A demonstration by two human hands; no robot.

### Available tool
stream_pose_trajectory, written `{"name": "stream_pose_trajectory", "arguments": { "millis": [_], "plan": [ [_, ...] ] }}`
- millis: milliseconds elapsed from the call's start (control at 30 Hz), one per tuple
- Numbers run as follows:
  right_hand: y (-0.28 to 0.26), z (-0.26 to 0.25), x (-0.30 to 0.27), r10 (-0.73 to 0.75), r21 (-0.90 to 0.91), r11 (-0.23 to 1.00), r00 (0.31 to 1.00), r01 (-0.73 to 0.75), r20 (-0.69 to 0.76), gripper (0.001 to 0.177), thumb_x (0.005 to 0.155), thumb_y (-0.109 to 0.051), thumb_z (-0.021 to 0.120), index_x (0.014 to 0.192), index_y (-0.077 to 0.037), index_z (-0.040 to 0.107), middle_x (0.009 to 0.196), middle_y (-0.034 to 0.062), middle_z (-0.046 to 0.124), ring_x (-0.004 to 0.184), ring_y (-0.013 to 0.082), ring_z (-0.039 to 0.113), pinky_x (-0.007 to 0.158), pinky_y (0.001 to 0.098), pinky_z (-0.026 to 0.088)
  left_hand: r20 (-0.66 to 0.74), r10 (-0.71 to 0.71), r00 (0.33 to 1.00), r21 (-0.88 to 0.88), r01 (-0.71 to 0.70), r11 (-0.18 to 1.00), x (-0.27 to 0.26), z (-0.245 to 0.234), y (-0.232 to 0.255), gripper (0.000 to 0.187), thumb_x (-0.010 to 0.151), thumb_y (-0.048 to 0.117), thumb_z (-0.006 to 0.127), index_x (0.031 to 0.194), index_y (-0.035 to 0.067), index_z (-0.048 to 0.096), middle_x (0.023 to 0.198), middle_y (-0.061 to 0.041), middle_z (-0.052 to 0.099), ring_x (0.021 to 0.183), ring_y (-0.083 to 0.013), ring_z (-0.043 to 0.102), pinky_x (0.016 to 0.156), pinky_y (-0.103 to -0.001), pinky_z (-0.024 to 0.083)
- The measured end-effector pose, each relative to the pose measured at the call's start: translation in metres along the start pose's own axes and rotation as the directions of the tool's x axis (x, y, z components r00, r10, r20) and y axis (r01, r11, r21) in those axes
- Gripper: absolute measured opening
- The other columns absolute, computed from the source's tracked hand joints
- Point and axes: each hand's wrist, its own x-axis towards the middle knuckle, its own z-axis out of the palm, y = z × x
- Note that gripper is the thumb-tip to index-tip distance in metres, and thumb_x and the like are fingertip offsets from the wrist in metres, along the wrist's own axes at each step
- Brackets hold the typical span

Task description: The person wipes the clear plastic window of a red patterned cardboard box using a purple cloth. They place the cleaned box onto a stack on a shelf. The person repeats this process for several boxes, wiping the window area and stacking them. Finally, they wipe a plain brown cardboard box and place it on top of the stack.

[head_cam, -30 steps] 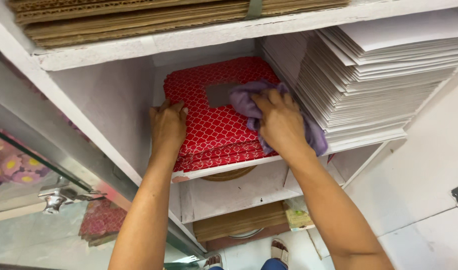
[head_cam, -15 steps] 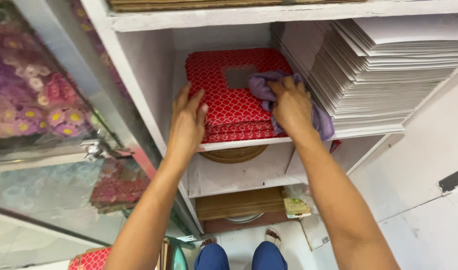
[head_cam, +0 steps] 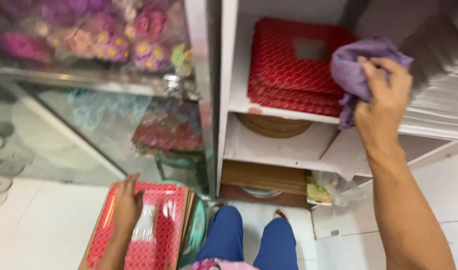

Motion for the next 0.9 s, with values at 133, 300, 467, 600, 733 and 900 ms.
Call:
{"name": "stream_pose_trajectory", "arguments": {
  "millis": [133,300,467,600,733,900],
  "plan": [
    [-0.057,-0.018,-0.013,0.047,0.201,0.978,0.998,-0.052,0.029,0.060,0.082,0.026,0.047,0.138,0.015,0.066,0.130,0.0319,0.051,0.121,0.0464,0.051,0.108,0.0491,0.040,-0.003,-0.247,0.969,0.226,0.241,0.944,-0.033,-0.014,-0.089,0.070,0.087,0.012,0.067,0.152,0.011,0.039,0.152,-0.024,0.041,0.131,-0.0488,0.041,0.105,-0.061,0.040],
    [-0.097,-0.010,-0.048,0.151,0.335,0.922,0.977,-0.195,0.153,0.063,0.080,0.025,0.043,0.137,0.012,0.064,0.132,0.0289,0.052,0.126,0.0430,0.051,0.115,0.0483,0.039,0.017,-0.496,0.868,0.362,0.457,0.812,-0.058,-0.010,-0.151,0.098,0.077,0.046,0.074,0.158,0.018,0.027,0.158,-0.026,0.029,0.142,-0.0465,0.030,0.112,-0.063,0.029],
    [-0.121,0.022,-0.094,0.214,0.571,0.750,0.939,-0.334,0.268,0.049,0.077,0.027,0.057,0.119,0.004,0.068,0.123,0.0266,0.061,0.119,0.0472,0.058,0.111,0.0561,0.038,0.070,-0.667,0.742,0.529,0.539,0.655,-0.070,-0.002,-0.143,0.110,0.075,0.050,0.081,0.163,0.031,0.017,0.164,-0.013,0.025,0.149,-0.0419,0.025,0.112,-0.067,0.033],
    [-0.143,0.034,-0.127,0.280,0.610,0.647,0.887,-0.458,0.368,0.050,0.073,0.026,0.057,0.116,0.004,0.069,0.121,0.0255,0.064,0.118,0.0447,0.060,0.108,0.0541,0.040,0.071,-0.678,0.731,0.507,0.559,0.656,-0.082,-0.003,-0.153,0.114,0.072,0.054,0.083,0.162,0.026,0.019,0.161,-0.016,0.029,0.146,-0.0447,0.030,0.107,-0.068,0.039],
    [-0.140,0.044,-0.154,0.345,0.570,0.588,0.815,-0.574,0.465,0.052,0.073,0.024,0.057,0.117,0.000,0.070,0.121,0.0202,0.064,0.120,0.0378,0.060,0.109,0.0495,0.041,0.084,-0.672,0.736,0.518,0.544,0.661,-0.092,-0.003,-0.166,0.106,0.078,0.049,0.079,0.162,0.019,0.021,0.157,-0.018,0.036,0.140,-0.0449,0.039,0.103,-0.067,0.044],
    [-0.135,0.046,-0.183,0.427,0.508,0.530,0.732,-0.678,0.531,0.051,0.077,0.020,0.057,0.120,-0.002,0.071,0.122,0.0173,0.064,0.123,0.0322,0.058,0.110,0.0479,0.040,0.076,-0.659,0.748,0.438,0.569,0.696,-0.090,-0.007,-0.157,0.100,0.082,0.060,0.071,0.160,0.014,0.027,0.153,-0.019,0.039,0.138,-0.0445,0.042,0.103,-0.064,0.046]
  ]
}}
